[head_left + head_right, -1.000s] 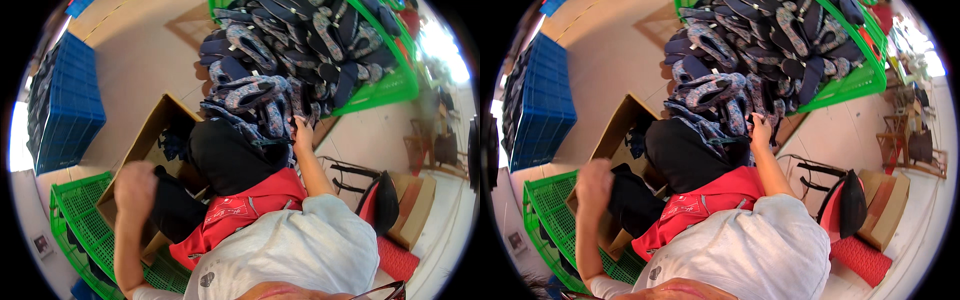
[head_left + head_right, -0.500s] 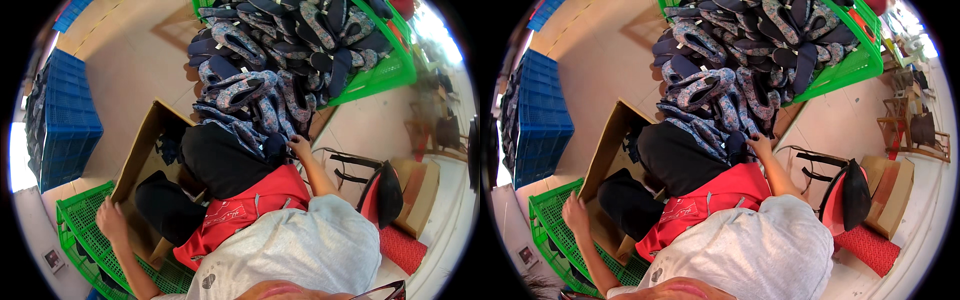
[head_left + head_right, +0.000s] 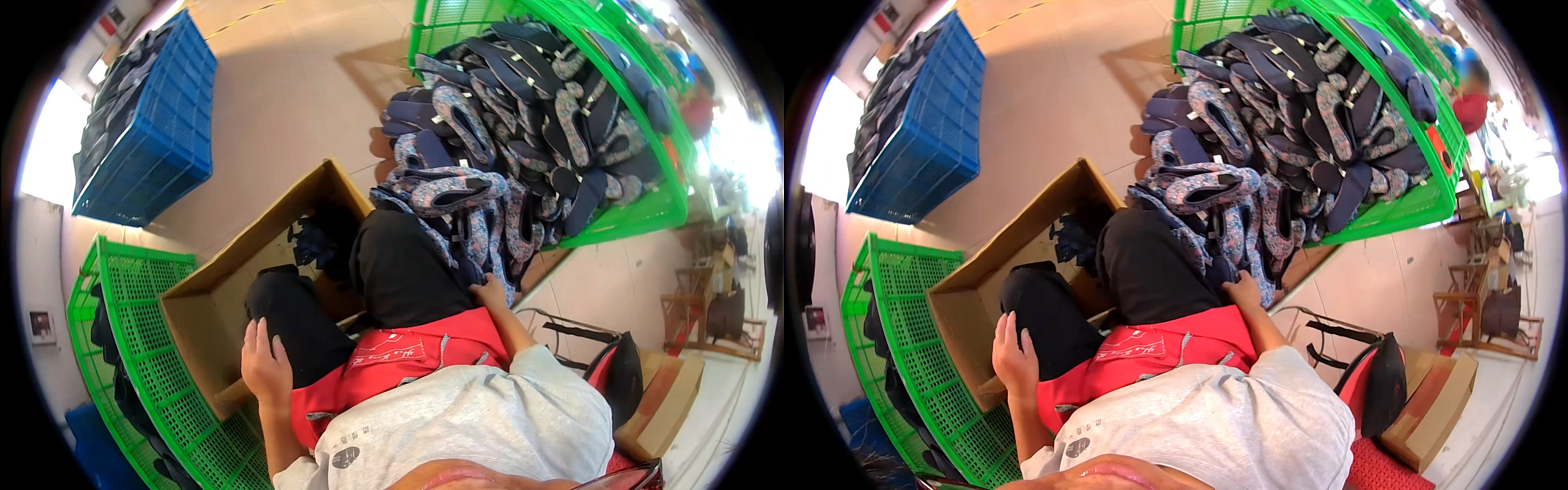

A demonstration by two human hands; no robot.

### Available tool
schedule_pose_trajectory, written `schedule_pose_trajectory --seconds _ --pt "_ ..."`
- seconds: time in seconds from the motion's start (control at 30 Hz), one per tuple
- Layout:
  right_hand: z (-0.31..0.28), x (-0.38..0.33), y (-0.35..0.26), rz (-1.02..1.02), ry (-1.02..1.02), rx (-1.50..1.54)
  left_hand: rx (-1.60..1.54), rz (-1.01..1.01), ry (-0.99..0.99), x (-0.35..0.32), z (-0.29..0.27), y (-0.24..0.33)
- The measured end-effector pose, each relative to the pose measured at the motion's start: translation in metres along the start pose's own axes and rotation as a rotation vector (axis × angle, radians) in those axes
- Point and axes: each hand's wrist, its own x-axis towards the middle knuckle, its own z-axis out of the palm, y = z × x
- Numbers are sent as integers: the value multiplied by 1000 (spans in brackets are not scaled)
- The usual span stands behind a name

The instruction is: The person sits on the floor and assembles slippers by hand. They pick up a slipper sole and a patterned fabric upper, then attach the upper to the sole by pressing and folding the edges. The person repeats this process for multiple slippers, placing the finished items into a green basket.

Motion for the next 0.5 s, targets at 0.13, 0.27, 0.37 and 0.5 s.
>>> schedule_pose_trajectory --seconds 0.13,0.27,0.37,0.5 --pt "-48 13 -52 -42 94 284 -116 -54 47 -17 -2 -11" --pt "-110 -14 -170 -368 118 982 -126 0 147 -16 -2 -4" --pt "-116 -29 -225 -601 122 1142 -307 75 151 -6 -5 3" --pt "-76 -73 -282 -875 -80 1157 -935 -134 -33 0 -3 -2"
